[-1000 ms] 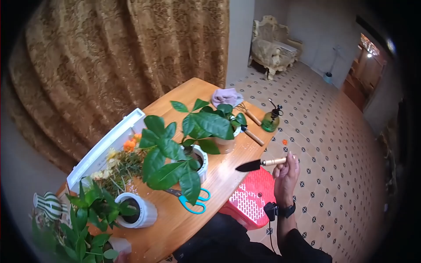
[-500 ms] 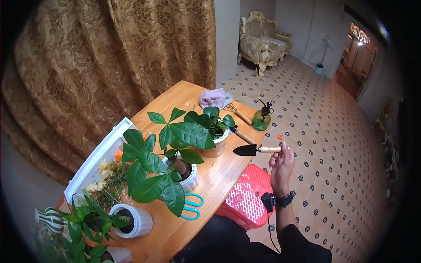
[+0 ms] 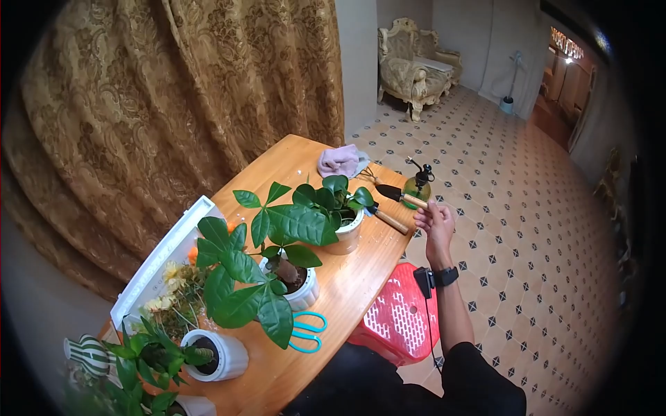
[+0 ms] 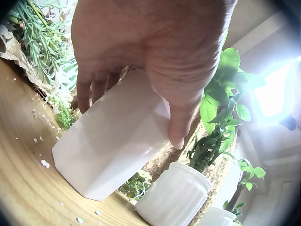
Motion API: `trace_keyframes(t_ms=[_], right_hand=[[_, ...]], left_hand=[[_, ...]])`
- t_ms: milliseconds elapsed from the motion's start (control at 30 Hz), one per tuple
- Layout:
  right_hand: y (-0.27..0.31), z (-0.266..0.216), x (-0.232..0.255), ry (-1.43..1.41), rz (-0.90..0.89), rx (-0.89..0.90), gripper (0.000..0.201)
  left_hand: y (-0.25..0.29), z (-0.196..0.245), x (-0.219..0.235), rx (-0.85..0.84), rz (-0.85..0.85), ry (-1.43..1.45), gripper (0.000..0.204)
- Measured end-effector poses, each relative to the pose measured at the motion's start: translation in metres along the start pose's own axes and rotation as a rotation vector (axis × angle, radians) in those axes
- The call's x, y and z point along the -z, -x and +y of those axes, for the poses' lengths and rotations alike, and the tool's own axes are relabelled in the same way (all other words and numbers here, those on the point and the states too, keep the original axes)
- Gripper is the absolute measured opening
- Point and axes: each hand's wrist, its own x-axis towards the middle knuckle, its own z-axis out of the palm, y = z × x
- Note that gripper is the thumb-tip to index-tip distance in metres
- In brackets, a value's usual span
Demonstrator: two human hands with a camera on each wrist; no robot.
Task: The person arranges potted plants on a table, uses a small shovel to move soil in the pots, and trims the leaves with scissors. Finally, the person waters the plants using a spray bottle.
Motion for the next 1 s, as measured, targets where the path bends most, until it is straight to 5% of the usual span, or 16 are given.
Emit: trace_keyframes(t_ms=[400,500,567,667,733,800,1000], right_hand=[[-0.016,0.020,-0.008,0.326,-0.022,0.066,0.024],[-0.023,0.027,-0.005,0.446,0.006,0.141,0.028],[-0.028,0.029,-0.001,0.846,0.058,0.353,0.037],[-0.016,0.015,-0.006,1.093,0.080,0.422,0.044],[-0.014,0.020,-0.003,1.145,0.053,0.386,0.045],[-0.010,0.025,-0.005,1.189,0.038,0.577,0.042],[-0.011,0.029,-0.004,1.125,-0.054,0.408,0.038]], left_hand=[[0.009,0.003,0.004,0.017,0.002,-0.008,0.060],[0.011,0.007,0.002,0.024,0.008,-0.002,0.062],[0.014,0.007,0.002,0.031,0.007,-0.004,0.063],[0.023,0.009,0.004,0.035,0.013,0.002,0.064],[0.032,0.008,0.007,0.043,0.023,0.002,0.065],[0.046,0.005,0.014,0.057,0.041,0.003,0.066],[0.097,-0.016,0.039,0.108,0.109,0.031,0.068]])
